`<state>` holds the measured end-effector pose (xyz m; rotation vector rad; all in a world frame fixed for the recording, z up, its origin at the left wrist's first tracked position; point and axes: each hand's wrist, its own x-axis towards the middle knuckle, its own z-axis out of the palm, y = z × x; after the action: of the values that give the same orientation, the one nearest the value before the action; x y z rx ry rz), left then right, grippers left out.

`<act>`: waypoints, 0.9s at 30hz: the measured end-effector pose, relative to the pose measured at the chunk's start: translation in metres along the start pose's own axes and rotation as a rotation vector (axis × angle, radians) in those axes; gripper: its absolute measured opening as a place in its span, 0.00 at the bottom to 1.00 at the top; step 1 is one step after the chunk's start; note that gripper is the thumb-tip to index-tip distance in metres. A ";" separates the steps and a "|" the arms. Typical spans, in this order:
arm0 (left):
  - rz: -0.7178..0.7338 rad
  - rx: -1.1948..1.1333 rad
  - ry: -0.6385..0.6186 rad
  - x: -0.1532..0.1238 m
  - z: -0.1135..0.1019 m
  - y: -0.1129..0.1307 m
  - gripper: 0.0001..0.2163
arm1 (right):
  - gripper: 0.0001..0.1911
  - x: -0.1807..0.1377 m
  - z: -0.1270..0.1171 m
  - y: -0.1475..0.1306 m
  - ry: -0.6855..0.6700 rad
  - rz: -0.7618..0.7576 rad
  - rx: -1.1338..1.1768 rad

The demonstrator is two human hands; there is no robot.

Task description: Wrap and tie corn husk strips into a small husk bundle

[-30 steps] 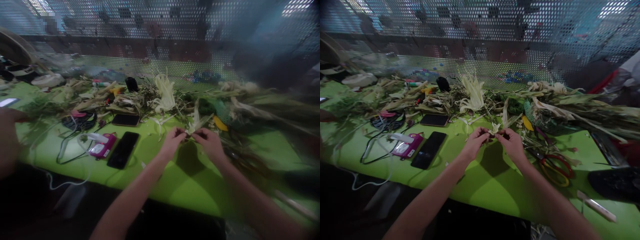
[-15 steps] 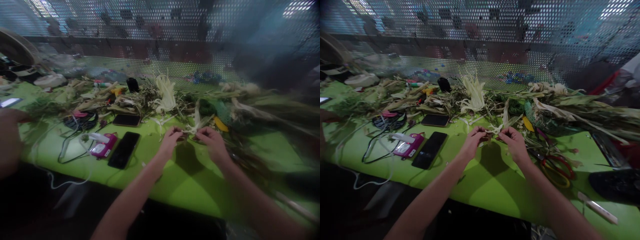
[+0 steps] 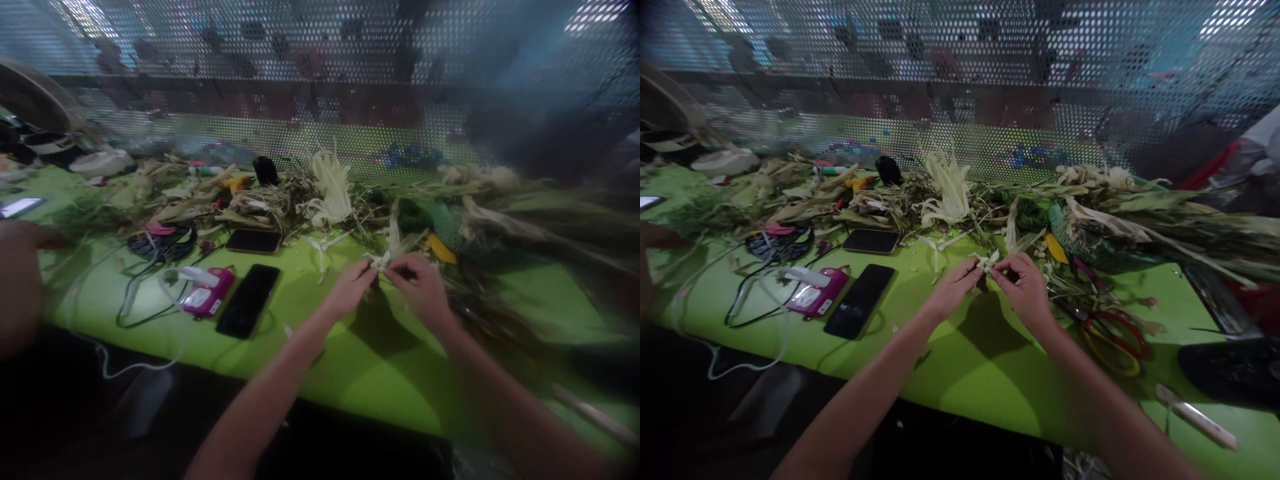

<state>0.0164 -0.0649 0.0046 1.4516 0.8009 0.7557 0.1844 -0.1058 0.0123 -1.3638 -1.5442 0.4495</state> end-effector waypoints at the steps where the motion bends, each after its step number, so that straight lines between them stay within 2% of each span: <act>1: 0.005 0.004 0.007 0.000 0.001 0.000 0.12 | 0.05 0.000 0.000 0.000 -0.001 -0.015 -0.016; 4: 0.005 0.004 0.047 0.000 0.002 -0.001 0.12 | 0.06 0.000 -0.001 0.001 -0.029 -0.002 -0.015; 10: -0.013 -0.082 0.119 0.001 0.005 0.000 0.12 | 0.08 0.002 -0.004 0.002 0.009 0.220 0.025; 14: -0.016 -0.104 0.142 0.000 0.005 0.003 0.11 | 0.11 0.005 -0.004 0.001 -0.057 0.389 0.265; 18: -0.063 -0.033 0.095 -0.002 0.003 0.004 0.10 | 0.17 0.006 0.000 0.001 -0.163 0.549 0.512; 23: -0.091 0.065 0.016 -0.005 0.002 0.007 0.11 | 0.16 0.006 0.003 0.006 -0.041 0.566 0.599; 27: -0.045 0.117 -0.054 -0.003 0.002 0.008 0.11 | 0.16 0.007 -0.002 0.010 0.060 0.513 0.509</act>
<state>0.0170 -0.0689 0.0124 1.5468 0.8451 0.6416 0.1923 -0.0969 0.0081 -1.3312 -0.9224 1.0298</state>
